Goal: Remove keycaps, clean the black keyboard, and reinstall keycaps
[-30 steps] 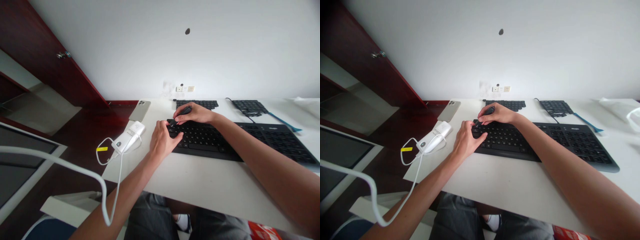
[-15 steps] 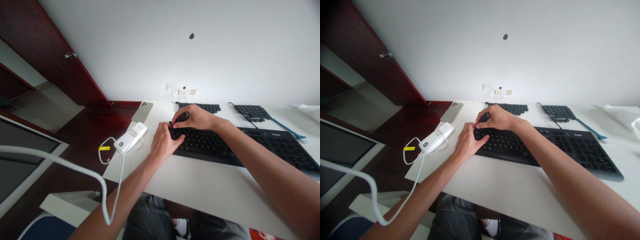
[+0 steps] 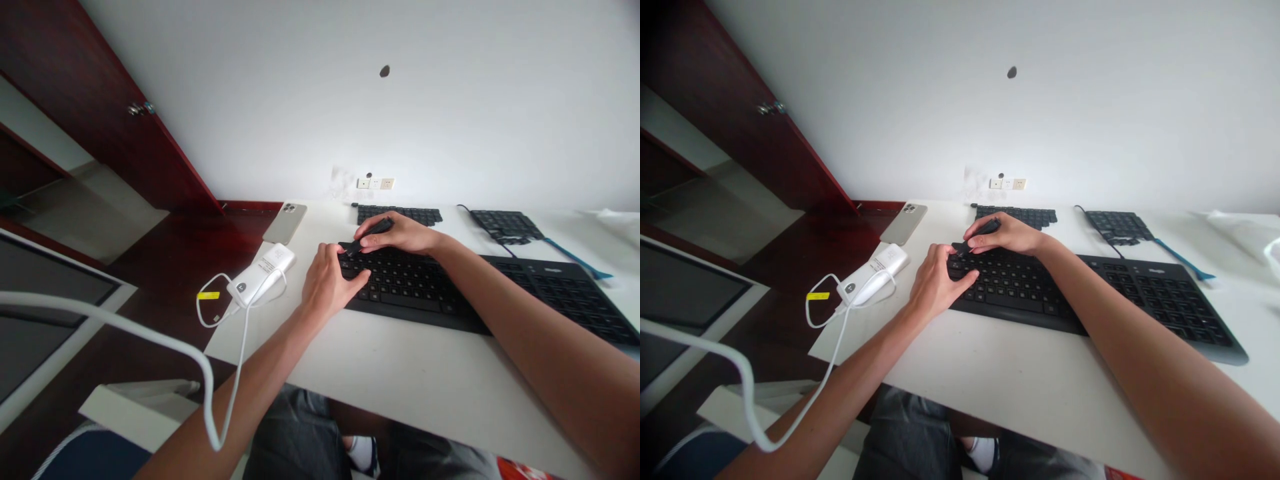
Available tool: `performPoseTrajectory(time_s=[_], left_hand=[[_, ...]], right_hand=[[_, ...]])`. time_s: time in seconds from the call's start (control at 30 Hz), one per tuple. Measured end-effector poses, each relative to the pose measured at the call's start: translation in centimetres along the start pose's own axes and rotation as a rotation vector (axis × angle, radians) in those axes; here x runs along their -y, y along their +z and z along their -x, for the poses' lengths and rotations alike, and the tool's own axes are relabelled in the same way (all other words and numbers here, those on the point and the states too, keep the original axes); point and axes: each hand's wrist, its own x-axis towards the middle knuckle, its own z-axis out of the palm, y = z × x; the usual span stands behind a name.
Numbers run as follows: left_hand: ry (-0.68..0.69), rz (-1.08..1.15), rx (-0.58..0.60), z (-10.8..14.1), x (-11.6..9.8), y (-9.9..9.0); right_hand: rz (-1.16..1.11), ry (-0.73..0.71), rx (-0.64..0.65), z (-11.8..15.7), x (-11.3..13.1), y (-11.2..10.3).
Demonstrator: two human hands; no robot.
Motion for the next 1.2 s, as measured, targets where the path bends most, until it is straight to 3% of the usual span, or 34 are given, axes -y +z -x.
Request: performPoseTrajectory(time_s=[0.27, 0.67, 0.93, 1.2], left_hand=[[0.005, -0.007, -0.006, 0.0, 0.0, 0.1], [-0.007, -0.018, -0.027, 0.1, -0.4, 0.0], [-0.02, -0.016, -0.031, 0.2, -0.4, 0.0], [-0.019, -0.028, -0.026, 0.2, -0.5, -0.1]], right_hand=[[0.202, -0.052, 0.0, 0.1, 0.2, -0.5], [0.267, -0.07, -0.039, -0.2, 0.0, -0.1], [0.408, -0.183, 0.0, 0.0, 1.1, 0.0], [0.341, -0.102, -0.025, -0.1, 0.1, -0.6]])
